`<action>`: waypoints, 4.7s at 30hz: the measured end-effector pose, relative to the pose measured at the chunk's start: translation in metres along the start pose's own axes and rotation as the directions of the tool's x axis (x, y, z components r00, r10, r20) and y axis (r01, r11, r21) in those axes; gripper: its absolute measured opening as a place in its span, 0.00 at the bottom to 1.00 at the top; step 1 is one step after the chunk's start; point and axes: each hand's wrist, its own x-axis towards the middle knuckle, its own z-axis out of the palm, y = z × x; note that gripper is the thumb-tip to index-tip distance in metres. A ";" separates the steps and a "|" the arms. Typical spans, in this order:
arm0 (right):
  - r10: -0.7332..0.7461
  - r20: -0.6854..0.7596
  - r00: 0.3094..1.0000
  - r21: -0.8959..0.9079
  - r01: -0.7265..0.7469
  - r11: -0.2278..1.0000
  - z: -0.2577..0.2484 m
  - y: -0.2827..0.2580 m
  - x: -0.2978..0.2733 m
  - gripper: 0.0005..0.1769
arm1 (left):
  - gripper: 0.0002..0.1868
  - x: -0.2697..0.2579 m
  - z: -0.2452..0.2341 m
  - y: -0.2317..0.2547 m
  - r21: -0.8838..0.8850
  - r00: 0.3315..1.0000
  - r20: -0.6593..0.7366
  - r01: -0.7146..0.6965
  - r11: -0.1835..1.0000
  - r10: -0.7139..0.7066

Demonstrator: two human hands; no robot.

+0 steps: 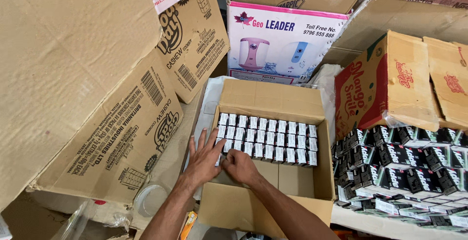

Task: The person repeatedly picks small rectangular boxes from a pile and places them into a larger cardboard box, arranging them in neat rows. The task continues throughout the clip as the person fills the larger box with the smaller items.

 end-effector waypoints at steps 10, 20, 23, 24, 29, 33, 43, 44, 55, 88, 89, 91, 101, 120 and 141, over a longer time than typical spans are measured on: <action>-0.023 -0.144 0.989 0.215 0.053 0.975 -0.084 -0.041 -0.056 0.07 | 0.36 0.019 -0.025 0.059 -0.172 0.985 -0.148 -0.116 0.978 0.091; -0.002 -0.430 0.903 0.188 0.092 0.978 -0.212 -0.064 -0.148 0.18 | 0.29 0.066 -0.033 0.171 -0.665 0.951 -0.154 -0.300 0.684 0.267; 0.001 -0.514 0.858 0.104 0.061 0.993 -0.244 -0.055 -0.176 0.18 | 0.28 0.079 -0.030 0.205 -0.698 0.940 -0.130 -0.313 0.644 0.315; -0.003 -0.547 0.837 0.036 0.027 0.999 -0.254 -0.052 -0.185 0.19 | 0.28 0.084 -0.027 0.215 -0.703 0.935 -0.120 -0.318 0.636 0.334; -0.119 -0.715 0.689 -0.207 -0.047 0.977 -0.294 0.011 -0.217 0.19 | 0.27 0.102 -0.012 0.274 -0.718 0.925 -0.052 -0.298 0.630 0.377; -0.332 -0.812 0.480 -0.483 -0.234 0.844 -0.313 0.043 -0.236 0.23 | 0.29 0.098 -0.007 0.314 -0.847 0.911 0.018 -0.205 0.491 0.412; -0.240 -0.782 0.575 -0.544 -0.442 0.713 -0.322 0.058 -0.245 0.41 | 0.47 0.095 0.004 0.374 -0.942 0.866 0.167 -0.001 0.336 0.471; -0.245 -0.780 0.576 -0.548 -0.438 0.713 -0.323 0.056 -0.245 0.41 | 0.47 0.094 0.001 0.376 -0.938 0.870 0.179 0.010 0.347 0.459; -0.288 -0.795 0.534 -0.531 -0.384 0.755 -0.319 0.056 -0.246 0.42 | 0.46 0.105 0.037 0.362 -0.948 0.925 0.050 -0.075 0.310 0.377; -0.047 -0.201 0.979 0.440 0.133 0.888 -0.169 -0.003 -0.132 0.30 | 0.28 0.029 -0.027 0.135 -0.441 0.935 -0.176 -0.355 0.824 0.309; -0.028 -0.213 0.977 0.397 0.113 0.911 -0.161 -0.004 -0.125 0.26 | 0.28 0.026 -0.026 0.127 -0.415 0.944 -0.161 -0.331 0.847 0.289; -0.014 -0.227 0.974 0.353 0.095 0.931 -0.145 0.000 -0.110 0.22 | 0.28 0.022 -0.025 0.111 -0.386 0.952 -0.148 -0.305 0.870 0.268; 0.059 0.091 0.994 0.206 -0.077 0.976 -0.098 -0.025 -0.070 0.31 | 0.28 0.005 -0.018 0.040 -0.271 0.990 -0.043 -0.142 0.952 0.135; 0.061 0.184 0.981 -0.044 -0.054 0.998 -0.054 -0.042 -0.040 0.16 | 0.27 0.005 0.000 0.004 -0.014 0.991 -0.065 -0.118 0.993 0.117; -0.103 0.198 0.975 -0.162 0.137 0.977 -0.032 0.000 -0.025 0.13 | 0.36 0.009 0.018 -0.003 0.129 0.956 -0.198 -0.192 0.973 0.215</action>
